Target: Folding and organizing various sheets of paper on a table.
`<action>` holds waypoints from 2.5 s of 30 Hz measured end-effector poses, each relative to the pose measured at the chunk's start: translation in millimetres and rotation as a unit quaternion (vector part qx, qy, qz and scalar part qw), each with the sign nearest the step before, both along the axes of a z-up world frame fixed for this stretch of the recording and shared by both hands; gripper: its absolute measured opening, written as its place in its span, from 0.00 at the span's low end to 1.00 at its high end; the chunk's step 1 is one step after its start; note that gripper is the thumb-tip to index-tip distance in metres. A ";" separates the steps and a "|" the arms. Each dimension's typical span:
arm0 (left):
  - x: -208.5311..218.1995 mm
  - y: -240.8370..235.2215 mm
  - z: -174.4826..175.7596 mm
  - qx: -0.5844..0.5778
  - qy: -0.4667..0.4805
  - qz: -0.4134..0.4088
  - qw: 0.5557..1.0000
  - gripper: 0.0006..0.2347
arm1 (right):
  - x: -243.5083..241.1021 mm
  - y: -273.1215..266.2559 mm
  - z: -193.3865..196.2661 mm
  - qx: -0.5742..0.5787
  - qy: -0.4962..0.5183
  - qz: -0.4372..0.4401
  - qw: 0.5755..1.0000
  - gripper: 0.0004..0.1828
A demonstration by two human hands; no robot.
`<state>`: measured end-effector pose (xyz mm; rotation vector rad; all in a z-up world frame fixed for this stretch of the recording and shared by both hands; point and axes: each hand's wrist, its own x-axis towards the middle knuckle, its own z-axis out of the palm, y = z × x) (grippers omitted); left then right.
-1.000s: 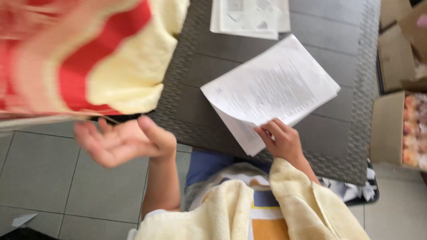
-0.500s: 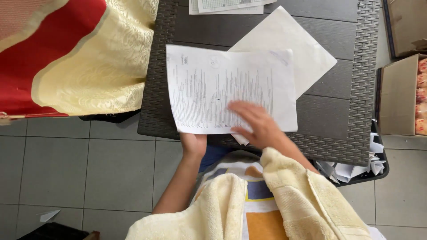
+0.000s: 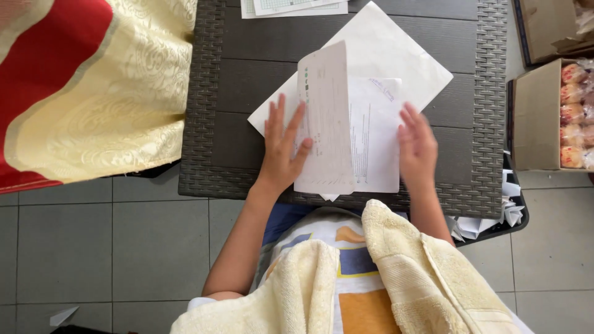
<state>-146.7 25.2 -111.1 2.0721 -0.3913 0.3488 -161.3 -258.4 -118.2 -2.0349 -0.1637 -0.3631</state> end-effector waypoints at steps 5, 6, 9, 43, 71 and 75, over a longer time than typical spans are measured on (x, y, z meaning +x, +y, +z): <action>8.3 -34.4 -6.8 0.130 0.019 -0.073 0.989 0.25 | 3.4 -49.9 1.7 0.392 0.191 0.036 0.899 0.27; 9.6 -42.3 -8.1 0.130 0.019 -0.075 0.989 0.25 | 4.9 -50.9 1.4 0.393 0.190 0.035 0.899 0.27; 11.3 -64.8 -11.8 0.239 0.058 -0.084 0.966 0.26 | 7.3 -53.4 1.9 0.428 0.225 0.041 0.874 0.28; 7.5 -91.4 -21.2 0.338 0.042 -0.096 0.936 0.25 | 8.0 -50.7 5.4 0.371 0.228 0.055 0.898 0.26; -12.7 24.6 15.3 0.129 0.124 -0.037 0.983 0.21 | -22.1 -12.7 -23.5 -0.376 0.045 0.018 0.925 0.32; -51.1 21.9 26.8 0.147 0.165 -0.106 0.970 0.41 | -20.2 -17.5 -26.3 -0.365 0.039 0.028 0.930 0.32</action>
